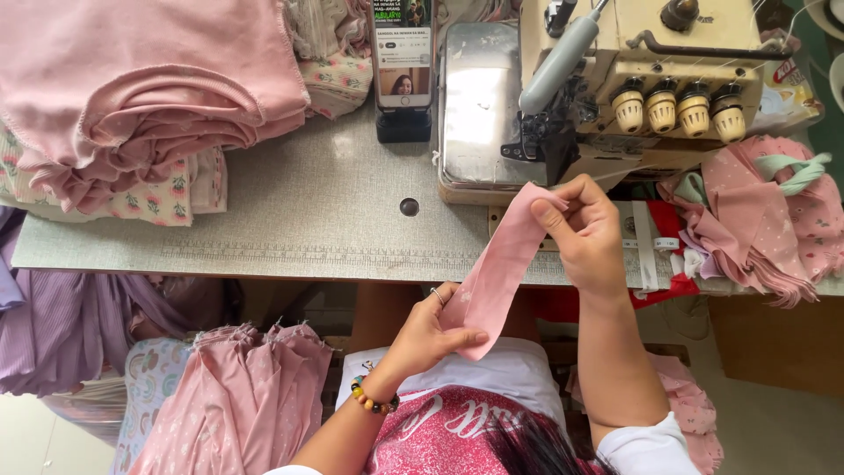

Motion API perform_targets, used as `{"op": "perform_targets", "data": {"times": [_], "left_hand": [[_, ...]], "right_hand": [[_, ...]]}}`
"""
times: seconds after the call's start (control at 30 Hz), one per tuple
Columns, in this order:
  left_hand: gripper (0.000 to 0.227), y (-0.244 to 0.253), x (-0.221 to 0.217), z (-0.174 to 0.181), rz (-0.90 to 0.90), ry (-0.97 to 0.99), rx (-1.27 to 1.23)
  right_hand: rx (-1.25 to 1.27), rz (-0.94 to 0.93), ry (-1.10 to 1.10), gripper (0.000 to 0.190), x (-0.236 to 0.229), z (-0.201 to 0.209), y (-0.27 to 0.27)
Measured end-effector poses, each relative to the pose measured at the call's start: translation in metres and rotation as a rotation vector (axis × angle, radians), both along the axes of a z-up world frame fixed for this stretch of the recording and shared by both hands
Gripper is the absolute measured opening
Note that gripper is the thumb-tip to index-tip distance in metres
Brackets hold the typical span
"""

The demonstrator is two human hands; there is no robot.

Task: Folding and aligning pink fabric pieces at a sewing workstation

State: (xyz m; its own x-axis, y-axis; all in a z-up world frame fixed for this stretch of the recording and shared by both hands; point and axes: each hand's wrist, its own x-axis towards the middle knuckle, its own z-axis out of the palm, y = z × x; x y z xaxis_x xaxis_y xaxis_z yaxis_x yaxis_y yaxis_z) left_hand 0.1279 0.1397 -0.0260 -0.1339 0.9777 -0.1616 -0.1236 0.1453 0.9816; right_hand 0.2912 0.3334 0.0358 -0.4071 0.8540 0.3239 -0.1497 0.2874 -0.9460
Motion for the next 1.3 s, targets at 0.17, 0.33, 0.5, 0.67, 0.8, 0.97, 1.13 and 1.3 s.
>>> {"op": "perform_targets", "data": {"times": [0.17,0.33,0.5,0.67,0.8,0.97,1.13,1.3], "left_hand": [[0.03,0.001,-0.005,-0.021,0.086,0.027,0.038],[0.032,-0.003,0.001,-0.013,0.184,-0.163,0.24],[0.014,0.003,0.003,-0.022,0.241,-0.072,0.317],[0.02,0.005,0.001,0.002,0.208,0.057,0.352],[0.022,0.005,0.001,-0.009,0.19,0.105,0.331],[0.029,0.002,0.0,-0.026,0.17,0.088,0.262],[0.018,-0.003,0.001,0.001,0.241,-0.045,0.324],[0.019,-0.008,-0.008,-0.009,0.375,-0.066,0.384]], "right_hand": [[0.059,-0.059,0.039,0.019,0.009,0.003,0.019],[-0.005,-0.044,0.272,0.022,0.018,0.008,0.03],[0.029,0.004,0.348,0.023,0.015,0.014,0.047],[0.079,0.041,0.389,0.022,0.01,0.029,0.047],[0.122,0.06,0.39,0.024,0.01,0.034,0.045],[0.167,0.072,0.379,0.025,0.013,0.036,0.045],[0.11,-0.09,0.27,0.029,-0.001,0.079,0.011],[0.066,-0.159,0.258,0.028,0.01,0.069,0.015]]}}
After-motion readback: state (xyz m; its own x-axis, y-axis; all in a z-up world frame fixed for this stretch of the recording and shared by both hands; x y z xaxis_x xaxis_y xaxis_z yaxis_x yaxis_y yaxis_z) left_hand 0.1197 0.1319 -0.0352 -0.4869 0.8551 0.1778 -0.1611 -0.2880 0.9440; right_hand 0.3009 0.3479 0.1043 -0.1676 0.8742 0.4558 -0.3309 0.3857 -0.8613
